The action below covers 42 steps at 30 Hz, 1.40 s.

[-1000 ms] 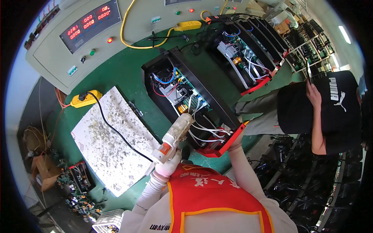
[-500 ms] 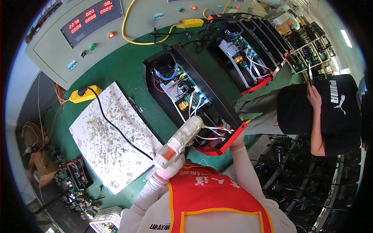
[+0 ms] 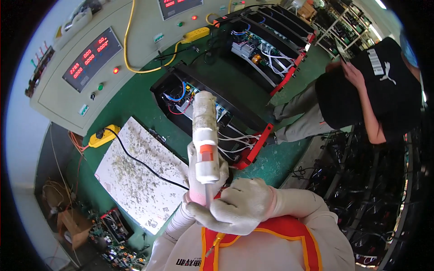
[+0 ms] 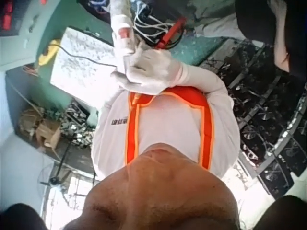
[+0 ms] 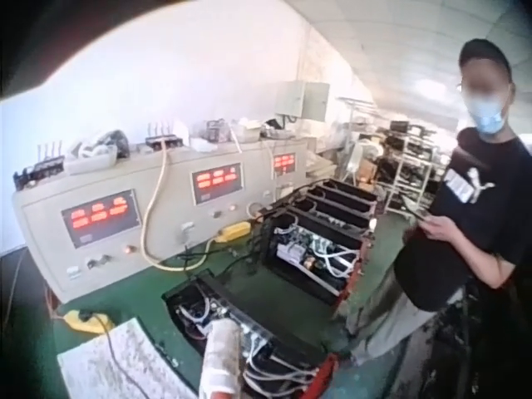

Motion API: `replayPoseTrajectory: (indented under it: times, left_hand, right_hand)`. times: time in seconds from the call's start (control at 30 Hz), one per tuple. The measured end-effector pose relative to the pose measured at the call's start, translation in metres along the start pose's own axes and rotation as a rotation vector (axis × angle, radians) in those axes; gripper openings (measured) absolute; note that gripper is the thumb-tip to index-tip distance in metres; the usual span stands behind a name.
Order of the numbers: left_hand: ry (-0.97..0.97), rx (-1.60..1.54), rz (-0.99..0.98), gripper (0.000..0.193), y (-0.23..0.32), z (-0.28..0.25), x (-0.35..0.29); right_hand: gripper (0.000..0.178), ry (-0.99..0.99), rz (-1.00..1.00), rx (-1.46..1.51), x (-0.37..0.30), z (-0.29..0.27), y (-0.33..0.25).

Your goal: The person secures wires and circuit boards inside electronic housing units using a hot glue gun.

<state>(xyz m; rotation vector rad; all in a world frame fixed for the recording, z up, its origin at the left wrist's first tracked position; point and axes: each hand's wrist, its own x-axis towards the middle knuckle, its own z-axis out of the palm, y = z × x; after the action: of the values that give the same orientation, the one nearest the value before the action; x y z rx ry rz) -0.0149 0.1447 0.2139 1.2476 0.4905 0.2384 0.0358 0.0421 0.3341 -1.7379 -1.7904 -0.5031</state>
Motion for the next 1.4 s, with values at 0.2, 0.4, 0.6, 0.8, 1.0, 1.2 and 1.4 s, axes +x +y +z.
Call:
replayPoseTrajectory:
  times: [0.2, 0.4, 0.6, 0.8, 1.0, 1.2, 1.4]
  left_hand:
    - [0.097, -0.347, -0.018, 0.044, 0.004, -0.012, 0.002]
    - [-0.063, -0.109, 0.037, 0.077, 0.062, 0.006, 0.022]
    - [-0.433, -0.737, 0.059, 0.067, 0.075, -0.008, 0.043]
    - [-0.264, -0.466, 0.117, 0.056, 0.044, -0.011, 0.045]
    - [-0.074, -0.068, 0.356, 0.074, 0.022, -0.015, 0.013]
    - [-0.204, 0.014, 0.428, 0.038, 0.013, -0.03, -0.008]
    - [-0.027, -0.204, 0.186, 0.058, 0.02, -0.044, -0.05]
  right_hand:
    - [0.03, -0.009, 0.147, 0.154, -0.005, -0.009, 0.01]
    - [0.065, 0.093, 0.791, 0.332, -0.049, 0.026, 0.008]
    - [0.039, 0.158, 0.798, 0.242, -0.045, 0.041, 0.032]
    - [0.033, 0.118, 0.851, 0.085, -0.038, 0.043, 0.029]
    - [0.038, 0.208, 0.726, -0.007, -0.048, 0.061, 0.02]
    - [0.06, -0.088, 0.659, 0.142, -0.06, 0.087, -0.001]
    - [0.043, -0.246, 0.465, 0.184, -0.065, 0.039, -0.016]
